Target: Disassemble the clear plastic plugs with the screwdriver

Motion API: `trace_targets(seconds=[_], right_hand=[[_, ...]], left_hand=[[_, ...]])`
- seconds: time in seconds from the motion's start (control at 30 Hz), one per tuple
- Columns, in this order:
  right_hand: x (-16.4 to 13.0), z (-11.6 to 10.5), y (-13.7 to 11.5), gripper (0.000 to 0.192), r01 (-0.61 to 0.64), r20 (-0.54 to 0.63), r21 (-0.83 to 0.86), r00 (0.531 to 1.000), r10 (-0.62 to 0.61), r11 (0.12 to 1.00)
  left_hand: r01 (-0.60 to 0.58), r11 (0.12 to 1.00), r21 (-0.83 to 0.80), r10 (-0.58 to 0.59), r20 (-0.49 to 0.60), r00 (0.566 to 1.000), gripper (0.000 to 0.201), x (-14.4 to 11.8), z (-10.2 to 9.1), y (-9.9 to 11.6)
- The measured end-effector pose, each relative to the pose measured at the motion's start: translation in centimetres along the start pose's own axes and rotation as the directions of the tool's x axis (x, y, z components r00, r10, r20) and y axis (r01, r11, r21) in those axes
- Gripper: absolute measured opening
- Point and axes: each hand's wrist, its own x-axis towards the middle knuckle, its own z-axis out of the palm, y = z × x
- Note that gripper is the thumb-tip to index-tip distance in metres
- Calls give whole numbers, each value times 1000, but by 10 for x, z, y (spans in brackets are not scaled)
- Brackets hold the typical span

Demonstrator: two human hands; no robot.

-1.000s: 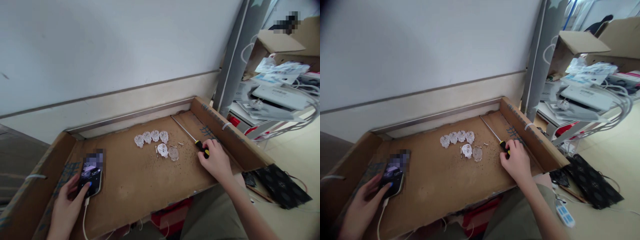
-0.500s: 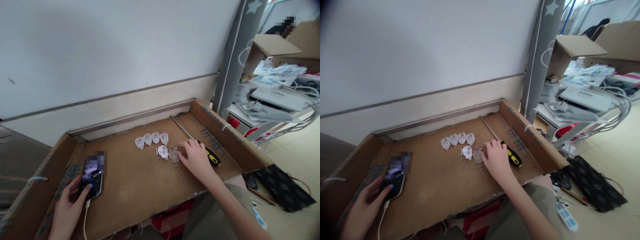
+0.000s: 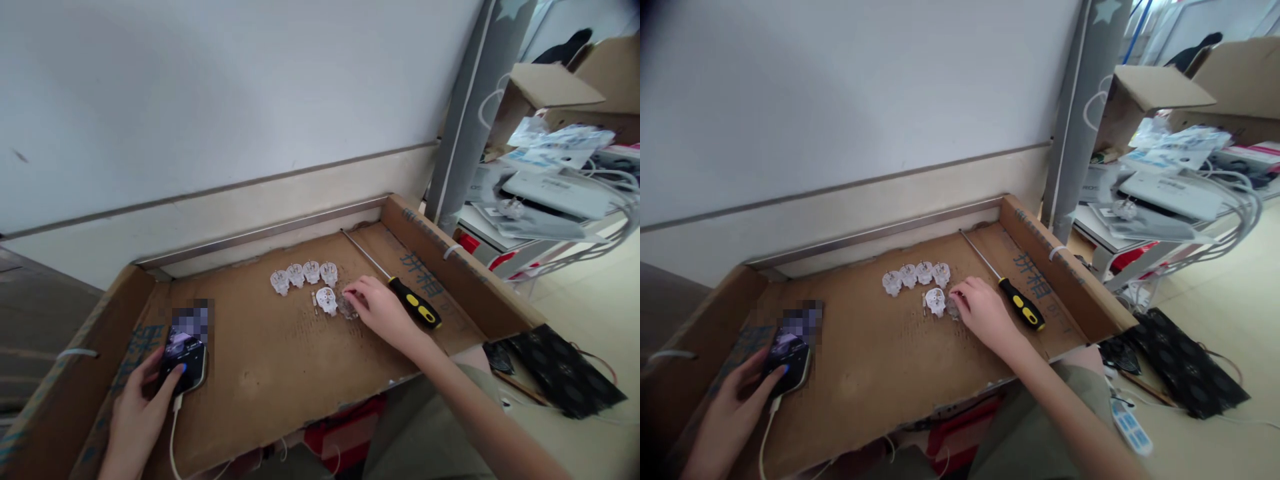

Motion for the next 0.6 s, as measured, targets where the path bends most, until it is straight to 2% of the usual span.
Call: trace_targets(seconds=[0.07,0.23,0.4,0.6], right_hand=[[-5,-1,-2,19,45,29,37,999,-46,998],[-20,-4,2,22,89,72,55,993,-93,994],[-19,-2,3,22,126,122,36,984,-129,991],[-12,0,3,20,144,151,20,978,-145,989]], left_hand=[[43,999,-11,-42,28,999,90,-1,-1,2],[36,999,-10,-36,24,999,86,-6,-4,11],[42,999,-17,-42,34,999,84,-7,-5,18],[17,1000,23,-18,18,1000,86,-5,-3,9]])
